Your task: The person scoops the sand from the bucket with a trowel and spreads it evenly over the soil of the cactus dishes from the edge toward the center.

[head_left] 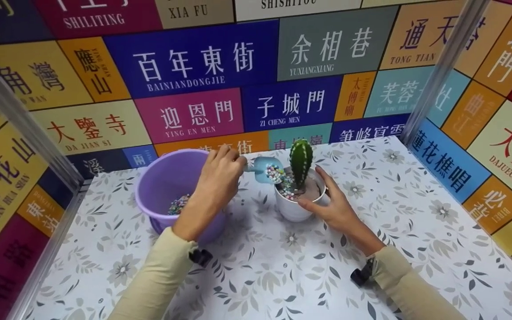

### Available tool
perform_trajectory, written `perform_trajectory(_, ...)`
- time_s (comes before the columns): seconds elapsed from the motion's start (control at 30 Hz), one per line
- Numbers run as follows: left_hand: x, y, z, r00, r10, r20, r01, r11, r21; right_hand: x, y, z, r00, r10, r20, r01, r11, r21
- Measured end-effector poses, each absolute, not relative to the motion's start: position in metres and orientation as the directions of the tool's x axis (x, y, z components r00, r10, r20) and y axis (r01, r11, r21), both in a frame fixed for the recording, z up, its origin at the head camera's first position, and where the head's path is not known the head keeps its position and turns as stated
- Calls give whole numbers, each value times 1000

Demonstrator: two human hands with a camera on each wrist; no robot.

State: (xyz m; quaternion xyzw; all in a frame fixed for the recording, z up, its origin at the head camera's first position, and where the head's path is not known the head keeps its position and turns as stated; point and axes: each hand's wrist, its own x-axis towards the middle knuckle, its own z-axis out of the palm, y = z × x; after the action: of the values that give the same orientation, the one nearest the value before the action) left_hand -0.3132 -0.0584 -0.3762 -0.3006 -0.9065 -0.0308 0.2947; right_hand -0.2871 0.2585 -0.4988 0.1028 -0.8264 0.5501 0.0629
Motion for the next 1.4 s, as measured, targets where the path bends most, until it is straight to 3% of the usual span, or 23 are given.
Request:
perform_trajectory(0.37, -318, -50, -386, -570, 513, 642, 486, 840, -240, -287, 259, -499, -970, -112, 217, -243, 380, -892)
perform_trajectory(0.63, -317, -49, -387, -550, 504, 666, 448, 851, -274, -288, 259, -500, -968, -115, 223, -251, 380, -890)
perform_trajectory(0.93, -316, -46, -386, -480, 519, 707, 428, 842, -327, -289, 259, -499, -967, -106, 231, -254, 379, -890)
perform_trajectory(1.4, -310, -55, -388, -479, 468, 742, 483, 847, -223, -288, 258, -500, -967, -111, 230, -255, 370, -893)
